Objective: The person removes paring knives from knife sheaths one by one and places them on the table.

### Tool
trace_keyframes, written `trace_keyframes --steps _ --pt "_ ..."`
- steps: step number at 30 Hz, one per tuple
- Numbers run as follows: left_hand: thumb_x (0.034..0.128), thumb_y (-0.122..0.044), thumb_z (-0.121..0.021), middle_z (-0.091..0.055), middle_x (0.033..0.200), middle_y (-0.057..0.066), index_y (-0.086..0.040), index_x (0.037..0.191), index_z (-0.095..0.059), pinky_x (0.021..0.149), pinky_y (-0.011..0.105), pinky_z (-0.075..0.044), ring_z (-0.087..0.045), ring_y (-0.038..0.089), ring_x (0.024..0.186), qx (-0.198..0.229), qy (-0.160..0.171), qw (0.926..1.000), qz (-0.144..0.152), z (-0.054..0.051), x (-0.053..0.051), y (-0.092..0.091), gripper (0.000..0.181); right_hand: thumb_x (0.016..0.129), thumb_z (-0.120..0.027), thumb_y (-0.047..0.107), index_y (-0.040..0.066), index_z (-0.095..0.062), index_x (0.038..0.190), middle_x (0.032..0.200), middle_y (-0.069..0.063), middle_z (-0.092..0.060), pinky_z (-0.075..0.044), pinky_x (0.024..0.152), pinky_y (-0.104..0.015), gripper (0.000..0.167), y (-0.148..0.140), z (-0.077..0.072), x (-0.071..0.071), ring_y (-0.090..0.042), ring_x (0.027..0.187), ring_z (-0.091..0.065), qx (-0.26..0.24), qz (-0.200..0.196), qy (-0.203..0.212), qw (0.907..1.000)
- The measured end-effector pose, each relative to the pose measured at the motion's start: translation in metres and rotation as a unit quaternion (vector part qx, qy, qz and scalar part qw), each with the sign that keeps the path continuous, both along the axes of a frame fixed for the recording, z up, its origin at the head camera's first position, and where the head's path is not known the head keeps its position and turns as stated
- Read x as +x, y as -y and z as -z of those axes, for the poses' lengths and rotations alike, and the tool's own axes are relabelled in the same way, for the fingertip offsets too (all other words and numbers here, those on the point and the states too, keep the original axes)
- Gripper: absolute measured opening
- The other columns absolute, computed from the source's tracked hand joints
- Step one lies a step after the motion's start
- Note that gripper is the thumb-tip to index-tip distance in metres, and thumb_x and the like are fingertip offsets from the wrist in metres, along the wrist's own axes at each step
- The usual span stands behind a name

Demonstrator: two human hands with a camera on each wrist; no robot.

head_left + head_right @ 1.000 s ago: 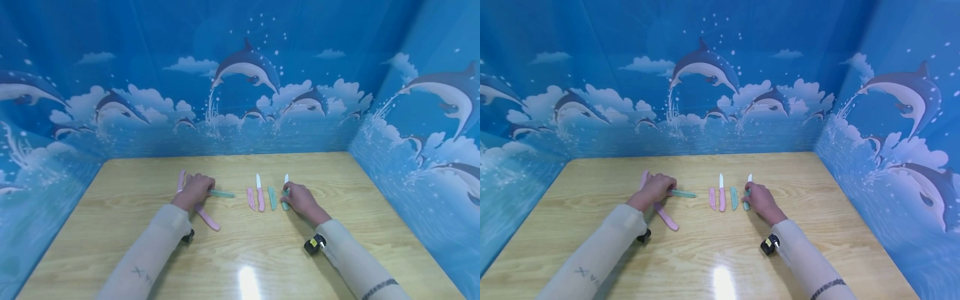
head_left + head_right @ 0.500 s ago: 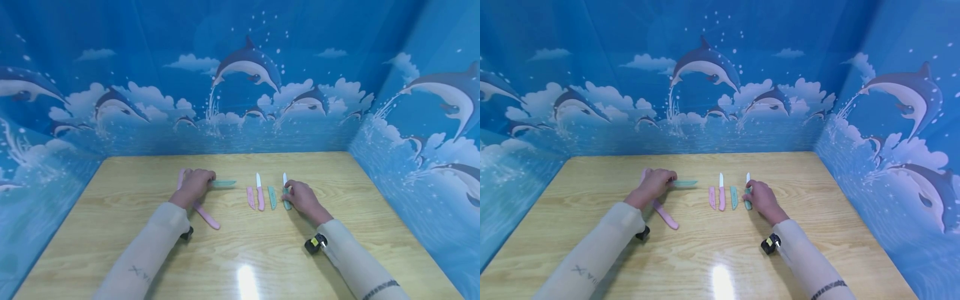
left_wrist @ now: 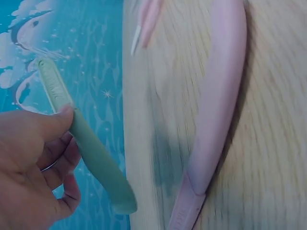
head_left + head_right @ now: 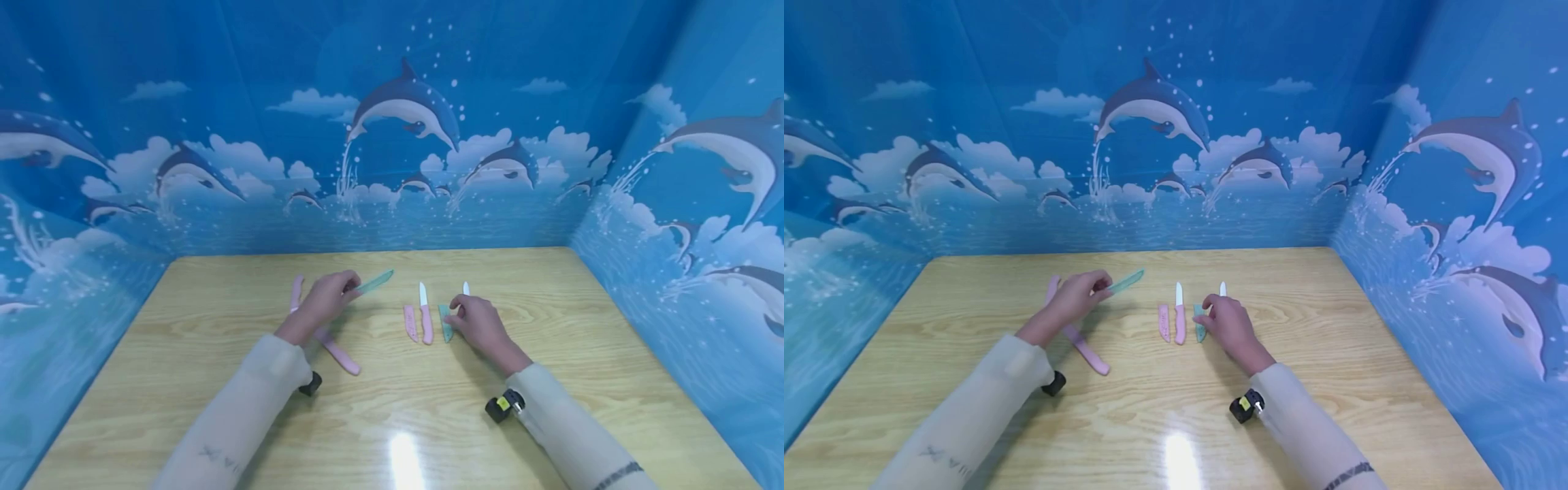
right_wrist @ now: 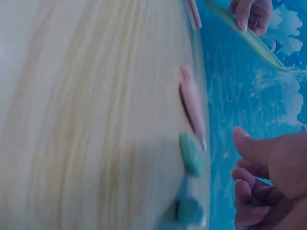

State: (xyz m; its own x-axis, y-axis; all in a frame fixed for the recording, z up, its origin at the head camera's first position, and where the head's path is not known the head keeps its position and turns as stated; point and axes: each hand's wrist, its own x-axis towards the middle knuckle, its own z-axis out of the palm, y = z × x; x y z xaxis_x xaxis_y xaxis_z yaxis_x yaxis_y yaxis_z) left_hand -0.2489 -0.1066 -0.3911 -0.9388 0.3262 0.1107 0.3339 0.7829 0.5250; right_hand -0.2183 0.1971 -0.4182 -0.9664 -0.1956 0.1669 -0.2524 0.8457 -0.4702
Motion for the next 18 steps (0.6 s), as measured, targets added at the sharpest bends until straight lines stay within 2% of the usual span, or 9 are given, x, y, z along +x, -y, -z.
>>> trace_keyframes --steps 6,9,11,15,18 --pt "0.095 -0.017 -0.064 -0.067 0.099 0.007 -0.004 0.108 -0.063 0.084 0.035 -0.055 -0.062 0.02 0.093 0.065 0.024 0.9975 -0.014 -0.004 0.006 -0.004 0.019 0.084 -0.077 0.024 0.004 -0.069 0.096 0.075 -0.002 -0.065 -0.05 0.06 -0.03 0.025 0.018 -0.004 0.006 -0.014 0.065 -0.057 -0.042 0.009 -0.015 0.999" --pt "0.0953 -0.019 -0.064 -0.066 0.104 0.008 -0.003 0.112 -0.062 0.088 0.035 -0.054 -0.062 0.021 0.098 0.106 0.053 0.9926 -0.029 -0.005 0.009 -0.006 0.024 0.084 -0.077 0.023 0.004 -0.069 0.092 0.075 -0.002 -0.067 -0.051 0.059 -0.028 0.023 0.026 -0.003 0.009 -0.012 0.066 -0.06 -0.075 0.009 -0.014 0.997" --pt "0.0953 -0.019 -0.064 -0.066 0.107 0.009 -0.002 0.116 -0.06 0.088 0.034 -0.055 -0.062 0.022 0.1 0.141 0.075 0.9865 -0.036 -0.006 0.011 -0.008 0.027 0.084 -0.077 0.022 0.004 -0.07 0.09 0.076 -0.002 -0.069 -0.053 0.059 -0.027 0.02 0.031 -0.003 0.011 -0.012 0.067 -0.062 -0.103 0.006 -0.007 0.9947" --pt "0.0935 -0.017 -0.066 -0.065 0.109 0.012 -0.001 0.12 -0.058 0.081 0.032 -0.058 -0.064 0.023 0.098 0.219 0.124 0.967 -0.04 -0.008 0.017 -0.013 0.032 0.084 -0.077 0.02 0.003 -0.072 0.091 0.081 -0.004 -0.072 -0.056 0.062 -0.024 0.018 0.04 -0.004 0.015 -0.012 0.071 -0.065 -0.157 -0.003 0.015 0.9875" --pt "0.0919 -0.014 -0.067 -0.065 0.106 0.012 -0.001 0.117 -0.057 0.08 0.034 -0.059 -0.065 0.021 0.092 0.259 0.151 0.9534 -0.035 -0.008 0.02 -0.018 0.03 0.084 -0.077 0.02 0.002 -0.073 0.092 0.084 -0.006 -0.073 -0.057 0.063 -0.024 0.02 0.046 -0.006 0.017 -0.014 0.074 -0.067 -0.19 -0.015 0.028 0.9813"
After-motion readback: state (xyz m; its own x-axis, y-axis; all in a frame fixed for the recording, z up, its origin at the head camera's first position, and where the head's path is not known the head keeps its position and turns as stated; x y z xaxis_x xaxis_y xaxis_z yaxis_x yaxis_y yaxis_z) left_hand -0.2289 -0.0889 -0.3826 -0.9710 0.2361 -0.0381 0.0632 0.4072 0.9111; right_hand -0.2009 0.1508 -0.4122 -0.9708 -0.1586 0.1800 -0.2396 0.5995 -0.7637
